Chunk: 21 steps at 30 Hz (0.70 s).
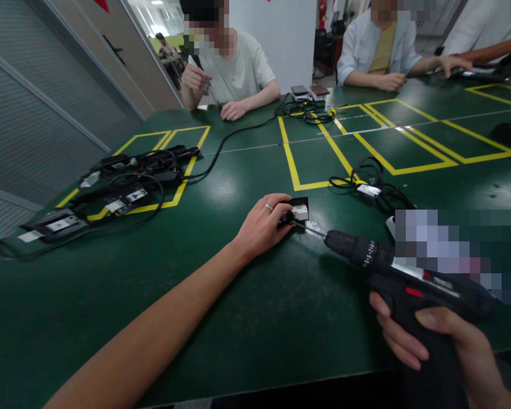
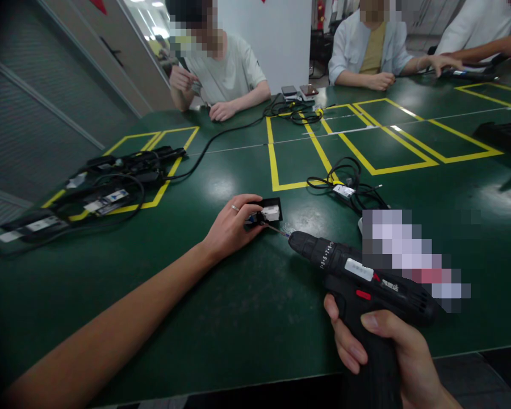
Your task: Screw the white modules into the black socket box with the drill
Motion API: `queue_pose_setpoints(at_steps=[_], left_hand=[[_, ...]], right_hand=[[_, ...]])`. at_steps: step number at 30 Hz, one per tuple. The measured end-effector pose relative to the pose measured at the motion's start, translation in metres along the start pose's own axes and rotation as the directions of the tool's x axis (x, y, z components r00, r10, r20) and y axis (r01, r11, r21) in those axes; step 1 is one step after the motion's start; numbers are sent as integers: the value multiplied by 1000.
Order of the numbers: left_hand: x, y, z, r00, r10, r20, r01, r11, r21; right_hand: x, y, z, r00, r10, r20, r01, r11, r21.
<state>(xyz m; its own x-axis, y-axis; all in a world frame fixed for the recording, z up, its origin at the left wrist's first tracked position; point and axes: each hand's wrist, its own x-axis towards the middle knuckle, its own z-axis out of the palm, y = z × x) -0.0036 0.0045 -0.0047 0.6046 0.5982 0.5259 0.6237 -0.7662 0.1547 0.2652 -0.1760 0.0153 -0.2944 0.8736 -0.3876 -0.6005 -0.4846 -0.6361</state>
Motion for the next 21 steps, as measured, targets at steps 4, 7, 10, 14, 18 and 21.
queue_pose_setpoints(at_steps=[4,7,10,14,18,21], left_hand=[[0,1,0,1000,-8,0,8,1000,-30],[-1,2,-1,1000,-13,-13,12,999,-51],[-1,3,-2,999,-11,-36,9,998,-58],[-1,2,-4,995,-21,-102,11,996,-90],[-3,-6,-6,958,-176,-227,141,976,-163],[-7,-14,-12,913,-306,-268,268,948,-169]], right_hand=[[1,1,-1,1000,-5,-5,5,1000,11],[1,2,-3,1000,-18,-20,19,1000,12],[-1,3,-2,999,-29,-37,29,1000,1],[-3,2,3,996,-51,-67,50,999,-19],[-5,5,5,982,-135,-129,133,991,-27],[-8,7,8,963,-204,-178,199,979,-47]])
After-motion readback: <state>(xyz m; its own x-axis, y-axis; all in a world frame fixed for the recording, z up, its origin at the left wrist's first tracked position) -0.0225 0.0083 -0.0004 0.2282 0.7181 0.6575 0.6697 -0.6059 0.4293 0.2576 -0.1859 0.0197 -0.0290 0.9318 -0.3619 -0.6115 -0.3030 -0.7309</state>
